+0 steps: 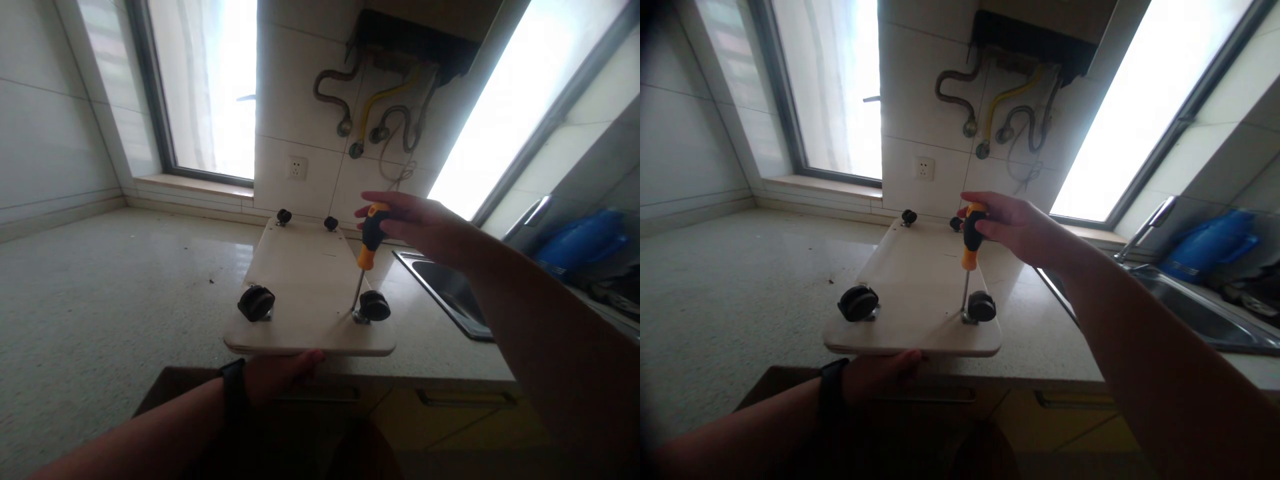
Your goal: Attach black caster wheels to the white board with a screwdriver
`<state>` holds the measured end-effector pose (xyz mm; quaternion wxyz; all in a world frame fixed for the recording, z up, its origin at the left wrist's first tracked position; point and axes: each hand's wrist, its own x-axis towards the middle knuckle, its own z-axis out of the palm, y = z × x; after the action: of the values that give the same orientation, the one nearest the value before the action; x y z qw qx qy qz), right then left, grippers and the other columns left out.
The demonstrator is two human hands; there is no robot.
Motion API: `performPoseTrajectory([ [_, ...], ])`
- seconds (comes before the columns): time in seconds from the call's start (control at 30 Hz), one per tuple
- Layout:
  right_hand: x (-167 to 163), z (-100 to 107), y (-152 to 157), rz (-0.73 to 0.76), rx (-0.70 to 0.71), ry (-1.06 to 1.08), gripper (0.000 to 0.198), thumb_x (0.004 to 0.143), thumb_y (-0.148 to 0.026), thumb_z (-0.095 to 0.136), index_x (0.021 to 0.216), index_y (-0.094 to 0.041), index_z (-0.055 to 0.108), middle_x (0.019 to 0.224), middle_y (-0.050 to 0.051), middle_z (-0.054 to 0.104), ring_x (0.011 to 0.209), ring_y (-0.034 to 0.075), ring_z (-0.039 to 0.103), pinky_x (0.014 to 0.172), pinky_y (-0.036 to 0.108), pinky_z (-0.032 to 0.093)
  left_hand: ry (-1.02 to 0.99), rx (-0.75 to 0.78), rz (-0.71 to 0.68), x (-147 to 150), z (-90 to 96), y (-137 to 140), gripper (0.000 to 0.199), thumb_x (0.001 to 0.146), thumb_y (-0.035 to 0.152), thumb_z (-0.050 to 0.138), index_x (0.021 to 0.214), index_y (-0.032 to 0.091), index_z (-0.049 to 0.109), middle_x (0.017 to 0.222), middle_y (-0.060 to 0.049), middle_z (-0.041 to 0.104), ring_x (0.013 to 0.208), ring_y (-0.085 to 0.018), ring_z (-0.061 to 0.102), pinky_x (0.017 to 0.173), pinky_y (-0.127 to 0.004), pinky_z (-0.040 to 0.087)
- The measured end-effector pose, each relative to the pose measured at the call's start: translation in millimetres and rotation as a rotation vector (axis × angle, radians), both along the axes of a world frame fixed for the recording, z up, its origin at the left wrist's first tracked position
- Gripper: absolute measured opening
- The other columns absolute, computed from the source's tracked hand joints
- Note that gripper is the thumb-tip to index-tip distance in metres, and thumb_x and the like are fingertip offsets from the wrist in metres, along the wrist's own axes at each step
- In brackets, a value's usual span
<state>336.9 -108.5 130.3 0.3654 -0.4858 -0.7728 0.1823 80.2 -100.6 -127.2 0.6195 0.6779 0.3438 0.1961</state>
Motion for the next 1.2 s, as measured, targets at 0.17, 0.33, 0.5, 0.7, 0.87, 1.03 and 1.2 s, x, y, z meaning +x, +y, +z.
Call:
performPoseTrajectory([
  [0.17,-0.8,2.1,-0.1,-0.097,0.085,-0.078,0.038,0.086,-0.038,0.072,0.122,-0.026,0.07,0.11,0.007,0.075,0.102,0.026,0.072,0.096,0.047,0.059,-0.003,-0.009,0.005,0.3,1.6,-0.3,0.069,0.082,0.084,0.057,0.087,0.016,0.068,0.079,-0.006,0.067,0.071,-0.019,0.058,0.064,-0.031,0.045],
  [0.33,2.5,1.6,5.1,-0.352,0.17,-0.138,0.048,0.07,-0.052,0.086,0.105,-0.021,0.072,0.09,0.008,0.072,0.081,0.027,0.07,0.075,0.047,0.06,-0.016,-0.016,0.014,1.8,-1.0,0.2,0.069,0.081,0.084,0.058,0.082,0.016,0.066,0.077,-0.006,0.065,0.069,-0.019,0.058,0.064,-0.031,0.046],
  [0.5,2.8,1.9,3.1,-0.42,0.199,-0.25,0.046,0.075,-0.058,0.081,0.101,-0.023,0.07,0.09,0.008,0.072,0.08,0.029,0.069,0.074,0.049,0.059,-0.016,-0.026,0.002,2.1,-3.7,1.5,0.072,0.08,0.086,0.056,0.085,0.015,0.066,0.078,-0.006,0.066,0.07,-0.019,0.058,0.065,-0.031,0.045],
  [0.7,-1.5,-0.3,-2.6,-0.07,-0.041,0.023,0.049,0.09,-0.036,0.068,0.137,-0.027,0.061,0.127,0.008,0.07,0.113,0.027,0.069,0.098,0.049,0.06,0.007,-0.012,-0.001,1.8,1.8,0.7,0.073,0.079,0.088,0.055,0.081,0.016,0.065,0.077,-0.006,0.065,0.069,-0.019,0.057,0.064,-0.032,0.044],
  [0.87,-1.8,0.3,-2.3,-0.052,-0.084,0.072,0.054,0.087,-0.03,0.072,0.139,-0.028,0.061,0.119,0.007,0.073,0.107,0.027,0.072,0.097,0.05,0.062,0.014,-0.038,0.007,1.1,3.2,-0.2,0.072,0.078,0.087,0.057,0.087,0.017,0.066,0.08,-0.006,0.066,0.072,-0.02,0.058,0.066,-0.033,0.046],
  [1.03,-4.8,2.0,-0.2,-0.163,0.019,0.045,0.033,0.08,-0.029,0.079,0.112,-0.024,0.072,0.106,0.006,0.073,0.098,0.027,0.073,0.092,0.05,0.065,0.021,-0.033,-0.009,1.4,3.9,-0.3,0.072,0.078,0.088,0.054,0.084,0.017,0.065,0.081,-0.007,0.067,0.075,-0.021,0.06,0.07,-0.034,0.047],
  [1.2,-7.7,0.9,-0.2,-0.298,0.088,-0.025,0.033,0.072,-0.035,0.087,0.1,-0.023,0.075,0.09,0.006,0.072,0.08,0.025,0.072,0.078,0.046,0.066,0.025,-0.013,-0.021,0.7,11.1,-1.7,0.073,0.077,0.089,0.054,0.084,0.017,0.064,0.082,-0.007,0.066,0.076,-0.021,0.059,0.072,-0.035,0.047],
])
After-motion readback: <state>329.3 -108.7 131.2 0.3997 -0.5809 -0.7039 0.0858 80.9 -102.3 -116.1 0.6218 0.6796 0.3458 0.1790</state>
